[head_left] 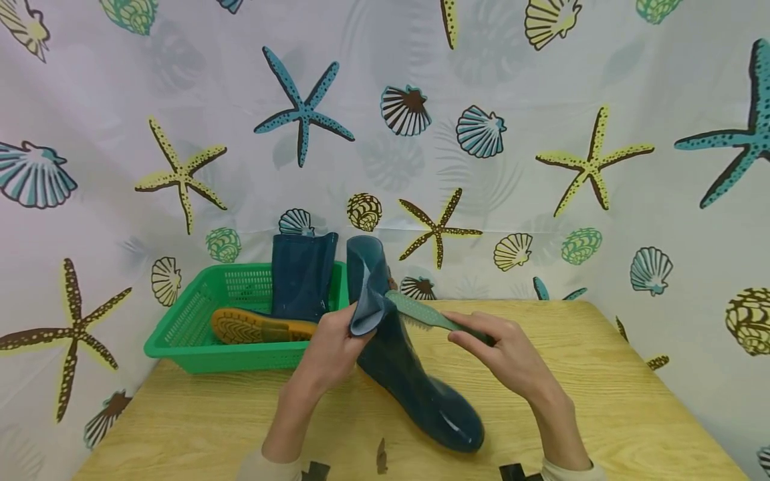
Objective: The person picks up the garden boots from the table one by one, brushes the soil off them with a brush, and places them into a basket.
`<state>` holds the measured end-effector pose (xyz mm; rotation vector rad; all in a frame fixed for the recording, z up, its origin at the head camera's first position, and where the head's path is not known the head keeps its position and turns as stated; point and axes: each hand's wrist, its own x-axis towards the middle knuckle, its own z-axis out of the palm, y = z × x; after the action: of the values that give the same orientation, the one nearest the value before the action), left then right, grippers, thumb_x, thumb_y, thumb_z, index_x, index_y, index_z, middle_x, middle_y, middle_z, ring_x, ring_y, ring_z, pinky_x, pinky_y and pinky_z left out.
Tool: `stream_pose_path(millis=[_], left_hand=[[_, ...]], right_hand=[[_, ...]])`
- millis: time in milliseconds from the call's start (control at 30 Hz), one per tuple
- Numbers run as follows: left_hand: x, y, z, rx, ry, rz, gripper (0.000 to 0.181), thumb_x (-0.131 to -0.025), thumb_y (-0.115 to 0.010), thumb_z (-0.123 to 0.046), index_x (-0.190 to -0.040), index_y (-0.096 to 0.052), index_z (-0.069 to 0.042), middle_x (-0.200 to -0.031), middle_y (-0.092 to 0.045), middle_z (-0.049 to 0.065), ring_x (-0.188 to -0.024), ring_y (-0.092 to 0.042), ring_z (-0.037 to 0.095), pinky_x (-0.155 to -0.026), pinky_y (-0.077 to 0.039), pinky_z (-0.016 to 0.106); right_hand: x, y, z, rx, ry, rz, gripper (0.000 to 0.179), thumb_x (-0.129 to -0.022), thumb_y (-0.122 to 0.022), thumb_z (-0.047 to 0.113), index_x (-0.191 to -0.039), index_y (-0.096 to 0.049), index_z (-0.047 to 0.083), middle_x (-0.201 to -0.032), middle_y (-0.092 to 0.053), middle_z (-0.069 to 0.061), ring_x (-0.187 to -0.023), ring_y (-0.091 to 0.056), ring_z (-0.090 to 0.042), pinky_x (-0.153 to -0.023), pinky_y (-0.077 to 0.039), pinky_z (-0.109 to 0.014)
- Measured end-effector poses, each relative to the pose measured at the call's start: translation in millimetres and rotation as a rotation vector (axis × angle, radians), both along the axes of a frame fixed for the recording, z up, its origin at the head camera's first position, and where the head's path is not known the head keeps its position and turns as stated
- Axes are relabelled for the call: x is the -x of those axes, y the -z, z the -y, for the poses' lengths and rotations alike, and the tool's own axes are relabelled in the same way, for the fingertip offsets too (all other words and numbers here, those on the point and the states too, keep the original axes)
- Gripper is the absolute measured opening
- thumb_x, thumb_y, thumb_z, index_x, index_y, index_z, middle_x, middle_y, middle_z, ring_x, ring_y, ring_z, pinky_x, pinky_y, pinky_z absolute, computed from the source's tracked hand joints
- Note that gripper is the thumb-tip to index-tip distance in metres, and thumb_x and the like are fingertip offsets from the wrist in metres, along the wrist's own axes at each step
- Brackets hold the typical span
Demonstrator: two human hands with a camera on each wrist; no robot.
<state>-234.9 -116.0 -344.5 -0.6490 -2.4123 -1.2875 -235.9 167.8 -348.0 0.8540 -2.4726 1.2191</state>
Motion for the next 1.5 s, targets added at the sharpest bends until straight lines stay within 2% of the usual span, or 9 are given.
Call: stream_pose_path(millis=[133, 233, 433, 500, 633, 833, 967, 1333, 1500], left_hand=[[-1.3, -1.5, 1.8, -0.055, -0.033, -0.036, 0.01, -0.098, -0.059, -0.005, -0.088, -0.061, -0.006, -0.07, -0.046, 0.0, -0.066, -0.048, 0.016, -0.064, -0.041, 0.027], [-2.4, -1.9, 4.8, -0.103, -0.048, -0.076, 0.008, -0.095, -0.06, 0.001, -0.094, -0.067, -0.004, -0.073, -0.052, 0.001, -0.069, -0.049, 0.017, -0.065, -0.041, 0.027], [-3.1, -4.9, 9.9, -0.146, -0.028, -0.125, 0.011, -0.095, -0.058, 0.003, -0.094, -0.066, -0.005, -0.067, -0.037, -0.003, -0.059, -0.035, 0.008, -0.06, -0.035, 0.026], [-2.5, -5.3, 10.9, -0.162, -0.021, -0.118, 0.01, -0.095, -0.058, 0.002, -0.092, -0.064, -0.006, -0.067, -0.031, -0.003, -0.057, -0.029, 0.007, -0.058, -0.033, 0.025], [-0.2, -3.7, 13.4, -0.247, -0.048, -0.127, 0.01, -0.095, -0.059, 0.003, -0.091, -0.064, -0.005, -0.067, -0.033, -0.002, -0.058, -0.032, 0.008, -0.058, -0.034, 0.025], [4.3, -1.7, 20.5, -0.352, -0.09, -0.219, 0.011, -0.094, -0.06, 0.004, -0.087, -0.063, -0.004, -0.067, -0.03, -0.001, -0.058, -0.025, 0.006, -0.058, -0.027, 0.026], [6.4, -1.0, 27.9, -0.363, -0.101, -0.258, 0.013, -0.095, -0.06, 0.003, -0.086, -0.059, -0.005, -0.068, -0.026, -0.003, -0.059, -0.023, 0.006, -0.059, -0.026, 0.026], [7.0, -1.8, 45.6, -0.323, -0.094, -0.247, 0.018, -0.095, -0.06, 0.004, -0.083, -0.06, -0.01, -0.067, -0.033, -0.001, -0.054, -0.031, 0.01, -0.057, -0.029, 0.027], [7.2, -3.0, 45.2, -0.357, -0.075, -0.273, 0.016, -0.095, -0.06, 0.005, -0.087, -0.063, -0.008, -0.068, -0.036, -0.001, -0.054, -0.034, 0.011, -0.056, -0.032, 0.027]], right_hand=[[-1.2, -1.0, 0, -0.018, 0.006, -0.034, 0.032, -0.098, -0.064, 0.019, -0.13, -0.067, 0.023, -0.094, -0.069, 0.005, -0.064, -0.05, -0.008, -0.056, -0.043, -0.024], [-1.9, -1.7, -1, -0.038, -0.001, -0.063, 0.033, -0.097, -0.065, 0.018, -0.129, -0.068, 0.022, -0.092, -0.069, 0.005, -0.066, -0.051, -0.008, -0.057, -0.043, -0.023], [-2.2, -3.3, -3, -0.043, -0.014, -0.114, 0.033, -0.095, -0.066, 0.015, -0.129, -0.068, 0.019, -0.098, -0.071, 0.005, -0.072, -0.055, -0.006, -0.059, -0.046, -0.023], [-2.7, -3.5, -4, -0.045, -0.022, -0.126, 0.034, -0.095, -0.067, 0.013, -0.128, -0.068, 0.019, -0.093, -0.069, 0.007, -0.068, -0.052, -0.005, -0.058, -0.045, -0.022], [-3.5, -3.0, -7, -0.052, -0.049, -0.155, 0.035, -0.093, -0.068, 0.011, -0.127, -0.069, 0.019, -0.081, -0.059, 0.011, -0.062, -0.044, -0.003, -0.055, -0.04, -0.02], [-2.0, -3.2, -9, 0.013, -0.053, -0.339, 0.041, -0.084, -0.074, -0.001, -0.123, -0.071, 0.011, -0.08, -0.063, 0.006, -0.055, -0.045, 0.003, -0.051, -0.04, -0.015], [0.0, -2.9, -14, 0.026, -0.018, -0.437, 0.046, -0.079, -0.078, -0.004, -0.122, -0.071, 0.009, -0.083, -0.065, 0.006, -0.056, -0.044, 0.003, -0.051, -0.038, -0.012], [2.2, -2.2, -19, -0.018, 0.007, -0.441, 0.044, -0.08, -0.078, -0.001, -0.122, -0.072, 0.012, -0.08, -0.06, 0.011, -0.058, -0.04, 0.001, -0.051, -0.035, -0.012], [2.2, -3.8, -21, -0.005, -0.007, -0.46, 0.045, -0.079, -0.078, -0.003, -0.121, -0.072, 0.011, -0.078, -0.059, 0.011, -0.057, -0.038, 0.002, -0.05, -0.034, -0.012]])
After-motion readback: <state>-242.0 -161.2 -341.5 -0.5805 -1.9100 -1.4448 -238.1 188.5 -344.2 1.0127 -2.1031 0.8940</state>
